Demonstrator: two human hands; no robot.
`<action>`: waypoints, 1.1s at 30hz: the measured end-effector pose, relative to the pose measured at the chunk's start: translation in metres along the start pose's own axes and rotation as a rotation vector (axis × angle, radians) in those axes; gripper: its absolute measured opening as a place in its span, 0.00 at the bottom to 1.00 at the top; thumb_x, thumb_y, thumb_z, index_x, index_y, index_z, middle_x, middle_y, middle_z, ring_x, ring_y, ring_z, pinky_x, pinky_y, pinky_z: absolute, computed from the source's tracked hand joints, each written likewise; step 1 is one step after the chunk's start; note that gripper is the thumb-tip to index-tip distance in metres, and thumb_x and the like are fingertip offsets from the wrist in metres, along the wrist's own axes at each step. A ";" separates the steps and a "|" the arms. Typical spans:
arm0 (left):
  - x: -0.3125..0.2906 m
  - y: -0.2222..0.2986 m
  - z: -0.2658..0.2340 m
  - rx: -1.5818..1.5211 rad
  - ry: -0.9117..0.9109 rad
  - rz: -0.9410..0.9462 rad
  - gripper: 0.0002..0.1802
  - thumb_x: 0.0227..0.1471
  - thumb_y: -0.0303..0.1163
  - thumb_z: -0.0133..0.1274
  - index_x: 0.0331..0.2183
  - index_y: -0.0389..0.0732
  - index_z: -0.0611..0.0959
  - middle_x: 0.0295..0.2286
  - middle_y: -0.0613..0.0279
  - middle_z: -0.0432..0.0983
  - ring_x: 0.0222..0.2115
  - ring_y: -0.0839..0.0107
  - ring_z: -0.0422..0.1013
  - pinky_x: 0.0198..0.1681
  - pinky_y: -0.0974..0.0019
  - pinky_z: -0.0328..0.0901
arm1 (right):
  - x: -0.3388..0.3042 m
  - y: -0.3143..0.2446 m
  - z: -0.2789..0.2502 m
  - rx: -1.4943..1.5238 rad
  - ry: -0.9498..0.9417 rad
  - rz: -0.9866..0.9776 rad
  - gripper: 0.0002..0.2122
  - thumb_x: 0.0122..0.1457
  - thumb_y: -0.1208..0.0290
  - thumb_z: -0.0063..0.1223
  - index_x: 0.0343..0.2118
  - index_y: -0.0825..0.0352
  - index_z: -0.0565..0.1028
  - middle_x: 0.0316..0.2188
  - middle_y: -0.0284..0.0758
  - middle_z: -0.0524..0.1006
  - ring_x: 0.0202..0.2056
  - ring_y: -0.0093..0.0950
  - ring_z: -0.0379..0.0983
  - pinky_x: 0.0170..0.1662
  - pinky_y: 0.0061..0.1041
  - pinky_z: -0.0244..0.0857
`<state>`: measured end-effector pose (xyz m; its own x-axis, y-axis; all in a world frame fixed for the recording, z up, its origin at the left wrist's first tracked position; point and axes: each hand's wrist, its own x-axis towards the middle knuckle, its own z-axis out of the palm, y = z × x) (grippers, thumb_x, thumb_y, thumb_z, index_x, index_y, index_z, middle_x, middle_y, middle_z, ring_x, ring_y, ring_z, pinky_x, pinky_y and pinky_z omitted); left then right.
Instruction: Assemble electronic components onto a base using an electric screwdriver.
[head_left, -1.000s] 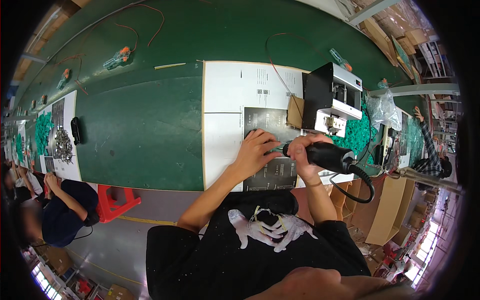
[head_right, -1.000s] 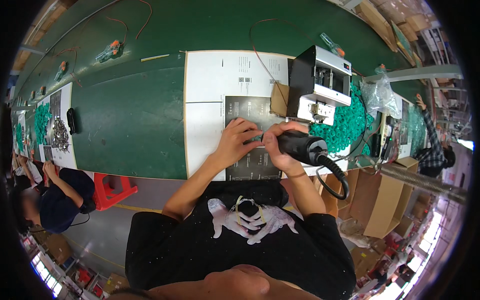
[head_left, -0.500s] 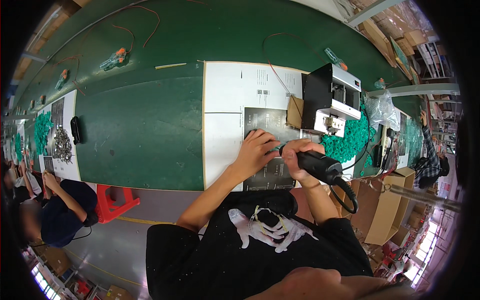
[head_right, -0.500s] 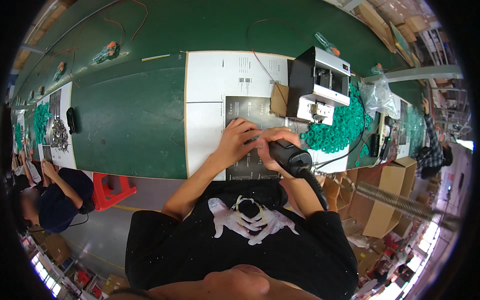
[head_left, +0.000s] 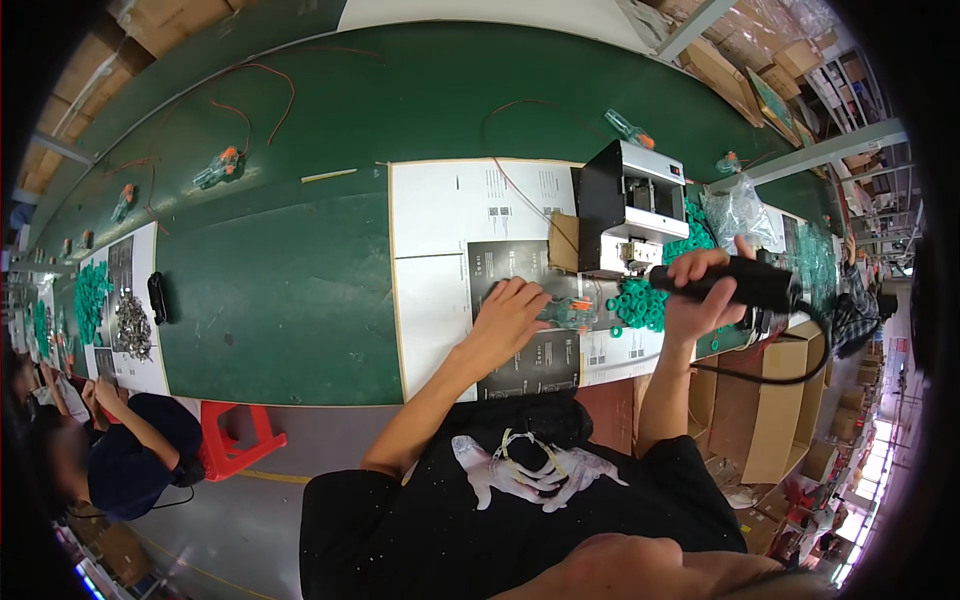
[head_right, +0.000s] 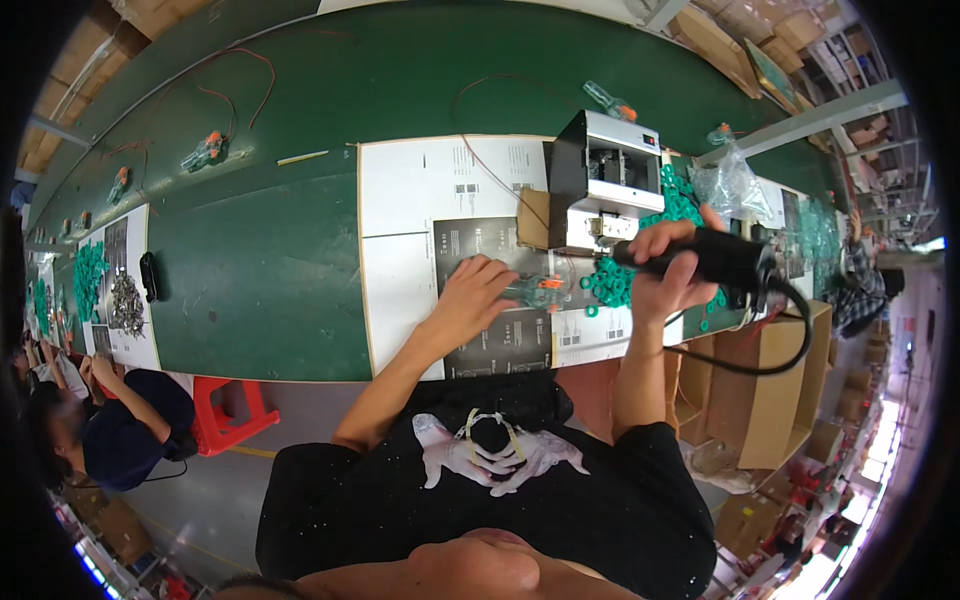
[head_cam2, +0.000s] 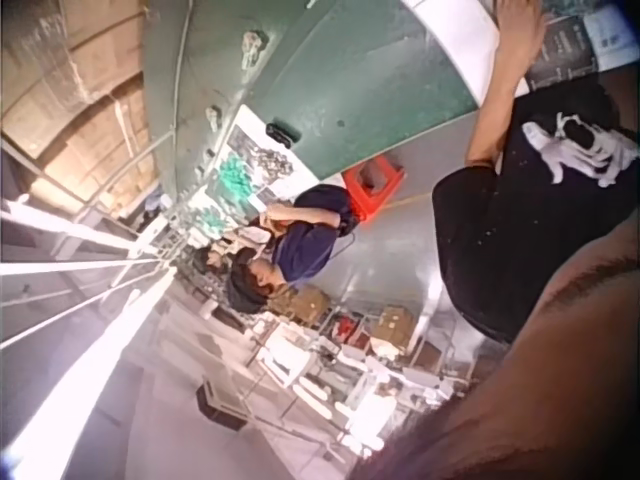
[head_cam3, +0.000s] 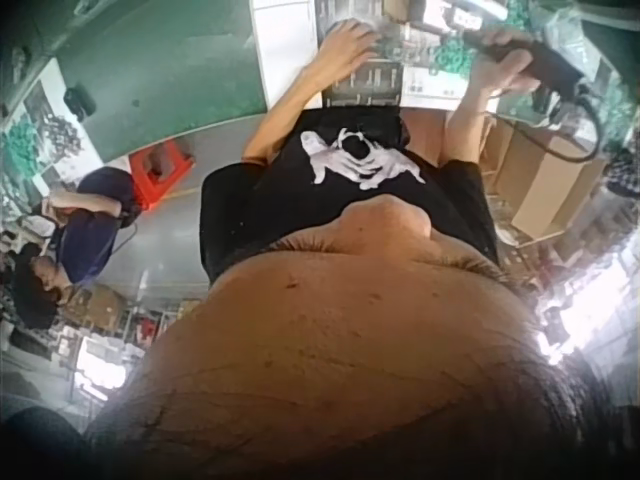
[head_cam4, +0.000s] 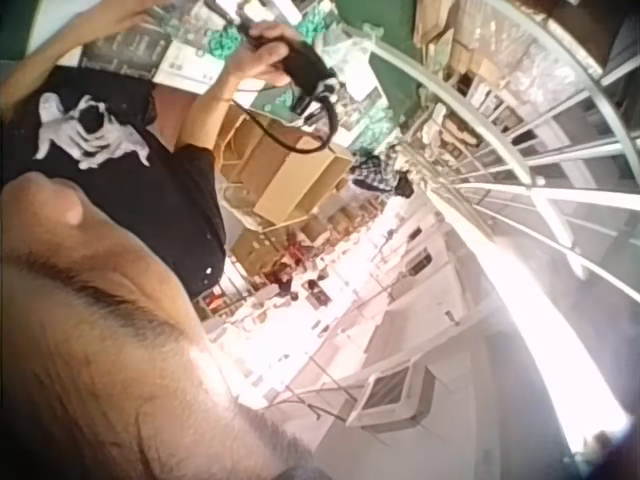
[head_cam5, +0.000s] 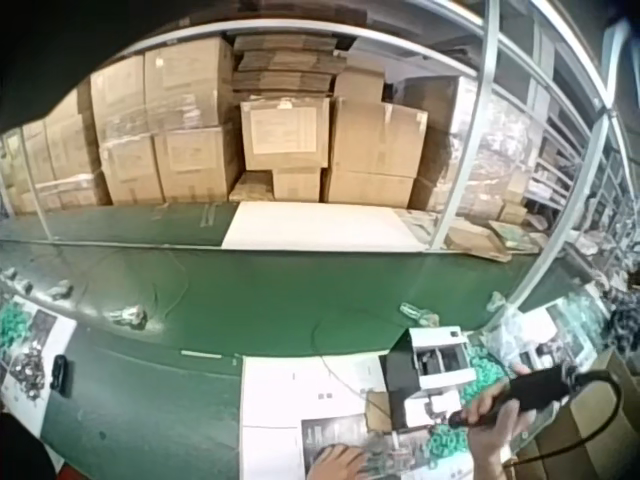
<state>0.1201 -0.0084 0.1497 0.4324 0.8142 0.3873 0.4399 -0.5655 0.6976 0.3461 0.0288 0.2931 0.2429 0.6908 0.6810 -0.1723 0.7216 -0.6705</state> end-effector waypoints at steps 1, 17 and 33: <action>0.003 -0.002 -0.002 -0.013 -0.017 -0.004 0.23 0.45 0.36 0.67 0.45 0.40 0.83 0.38 0.60 0.77 0.43 0.55 0.70 0.49 0.57 0.64 | 0.007 0.000 -0.007 -0.081 0.042 0.016 0.24 0.68 0.60 0.54 0.58 0.71 0.62 0.22 0.32 0.67 0.20 0.24 0.65 0.26 0.28 0.67; 0.164 -0.217 -0.141 0.712 0.654 -0.184 0.17 0.47 0.31 0.62 0.41 0.39 0.86 0.42 0.52 0.81 0.47 0.52 0.74 0.54 0.56 0.66 | -0.004 -0.023 -0.039 -0.147 -0.059 0.214 0.26 0.65 0.55 0.59 0.56 0.67 0.64 0.22 0.32 0.66 0.19 0.24 0.65 0.23 0.27 0.65; 0.390 -0.157 0.124 0.409 -0.286 0.142 0.21 0.50 0.29 0.58 0.48 0.43 0.82 0.50 0.54 0.73 0.56 0.54 0.67 0.61 0.47 0.59 | -0.025 -0.059 -0.021 -0.138 -0.005 0.163 0.33 0.62 0.46 0.59 0.58 0.65 0.60 0.22 0.32 0.67 0.17 0.24 0.65 0.21 0.25 0.65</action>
<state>0.3174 0.3817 0.1160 0.6827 0.6899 0.2406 0.6086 -0.7192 0.3353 0.3700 -0.0319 0.3099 0.2179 0.7985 0.5611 -0.0762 0.5871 -0.8059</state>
